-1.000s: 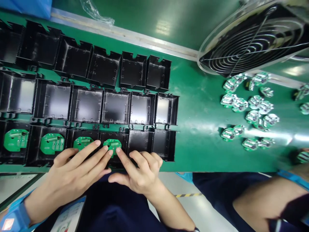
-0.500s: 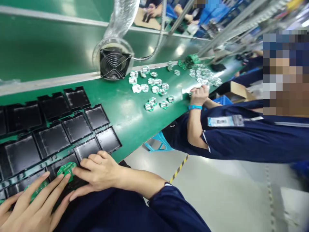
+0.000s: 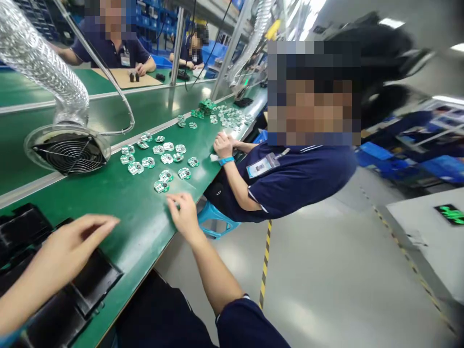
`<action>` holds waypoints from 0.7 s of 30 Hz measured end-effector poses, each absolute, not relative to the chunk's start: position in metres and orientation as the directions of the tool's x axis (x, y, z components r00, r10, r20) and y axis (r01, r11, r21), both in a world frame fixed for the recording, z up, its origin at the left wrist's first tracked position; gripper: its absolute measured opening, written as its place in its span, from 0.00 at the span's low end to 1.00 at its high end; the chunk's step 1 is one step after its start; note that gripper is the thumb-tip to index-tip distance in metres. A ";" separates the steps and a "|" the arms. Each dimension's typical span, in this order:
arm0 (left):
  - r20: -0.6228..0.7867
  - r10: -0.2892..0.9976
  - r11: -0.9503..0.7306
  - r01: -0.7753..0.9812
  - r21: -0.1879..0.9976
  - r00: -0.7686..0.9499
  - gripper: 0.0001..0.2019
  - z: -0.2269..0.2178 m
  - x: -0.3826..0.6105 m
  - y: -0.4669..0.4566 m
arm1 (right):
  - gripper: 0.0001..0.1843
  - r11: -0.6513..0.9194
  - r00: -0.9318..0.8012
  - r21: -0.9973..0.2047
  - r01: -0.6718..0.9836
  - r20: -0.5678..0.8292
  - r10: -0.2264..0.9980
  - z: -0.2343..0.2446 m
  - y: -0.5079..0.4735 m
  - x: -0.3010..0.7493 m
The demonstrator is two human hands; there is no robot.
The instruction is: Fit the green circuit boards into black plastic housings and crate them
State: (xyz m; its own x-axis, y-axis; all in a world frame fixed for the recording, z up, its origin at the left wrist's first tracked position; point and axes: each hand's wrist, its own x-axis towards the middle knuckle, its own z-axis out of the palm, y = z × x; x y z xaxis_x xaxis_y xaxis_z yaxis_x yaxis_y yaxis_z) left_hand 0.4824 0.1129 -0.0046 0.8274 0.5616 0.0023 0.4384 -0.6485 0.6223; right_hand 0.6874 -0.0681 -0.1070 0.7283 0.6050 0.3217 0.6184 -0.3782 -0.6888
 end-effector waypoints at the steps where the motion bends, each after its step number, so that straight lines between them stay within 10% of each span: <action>1: -0.153 0.558 -0.575 0.513 0.637 0.815 0.21 -0.007 0.512 0.115 | 0.16 -0.405 0.742 -0.689 0.600 0.292 0.604 -0.113 -0.068 0.701; 21: -0.401 0.528 -0.409 0.638 0.652 0.748 0.19 -0.073 0.658 0.142 | 0.20 -0.490 0.730 -0.663 0.566 0.127 0.672 -0.121 -0.052 0.724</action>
